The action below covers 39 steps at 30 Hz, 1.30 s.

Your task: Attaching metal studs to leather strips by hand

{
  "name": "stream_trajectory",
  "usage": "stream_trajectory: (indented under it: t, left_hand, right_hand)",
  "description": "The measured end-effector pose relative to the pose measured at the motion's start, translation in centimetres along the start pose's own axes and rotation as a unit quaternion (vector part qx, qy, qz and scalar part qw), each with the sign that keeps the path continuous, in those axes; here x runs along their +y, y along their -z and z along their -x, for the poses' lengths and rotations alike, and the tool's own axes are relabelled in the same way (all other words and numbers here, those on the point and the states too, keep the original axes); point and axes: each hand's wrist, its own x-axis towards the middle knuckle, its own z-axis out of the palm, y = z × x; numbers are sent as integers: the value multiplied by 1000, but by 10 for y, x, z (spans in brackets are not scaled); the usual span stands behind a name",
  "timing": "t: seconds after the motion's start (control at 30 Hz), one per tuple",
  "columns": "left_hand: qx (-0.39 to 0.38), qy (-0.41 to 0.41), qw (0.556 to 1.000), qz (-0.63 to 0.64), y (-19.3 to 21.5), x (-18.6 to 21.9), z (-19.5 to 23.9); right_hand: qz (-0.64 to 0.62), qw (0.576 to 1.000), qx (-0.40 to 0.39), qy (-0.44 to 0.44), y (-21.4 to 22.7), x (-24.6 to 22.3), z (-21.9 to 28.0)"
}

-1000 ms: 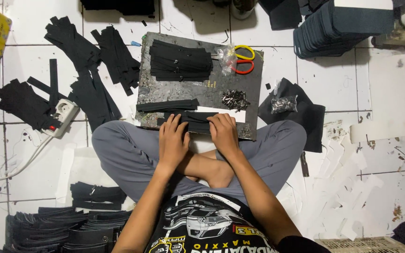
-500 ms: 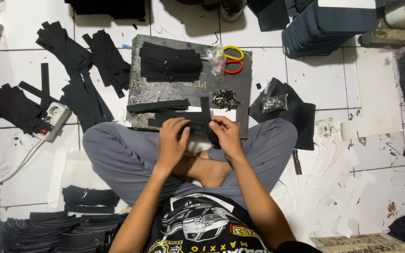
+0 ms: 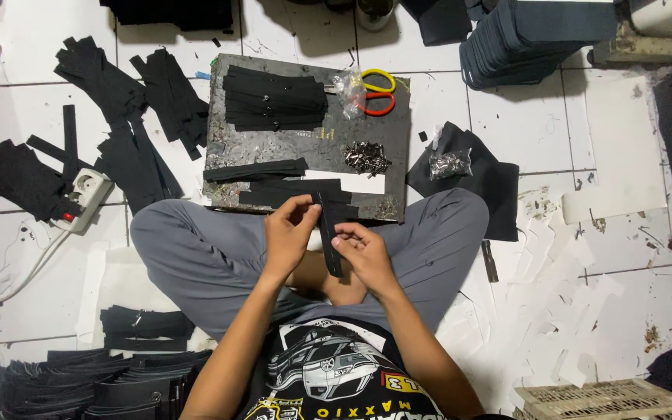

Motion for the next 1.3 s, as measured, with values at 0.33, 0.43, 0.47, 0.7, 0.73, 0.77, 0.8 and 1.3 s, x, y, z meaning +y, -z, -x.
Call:
stream_trajectory:
  t: [0.33, 0.43, 0.47, 0.7, 0.73, 0.77, 0.8, 1.3]
  left_hand:
    - [0, 30, 998, 55, -1, -13, 6]
    - [4, 45, 998, 54, 1, -18, 7]
    - [2, 45, 998, 52, 2, -16, 6]
    - [-29, 67, 997, 37, 3, 1, 15]
    - [-29, 68, 997, 36, 3, 0, 16]
    - [-33, 67, 997, 27, 2, -1, 18]
    - [-38, 66, 997, 18, 1, -2, 20]
    - [-77, 16, 997, -10, 7, 44, 24]
  right_hand:
    - [-23, 998, -51, 15, -3, 1, 11]
    - [-22, 998, -50, 12, -3, 4, 13]
    - [-1, 998, -54, 11, -4, 3, 13]
    - [82, 996, -28, 34, -3, -23, 4]
    - [81, 996, -29, 33, -3, -29, 2]
    - [92, 995, -10, 43, -4, -36, 0]
    - [102, 993, 9, 52, -4, -41, -1]
    - [-12, 997, -12, 79, -5, -38, -8]
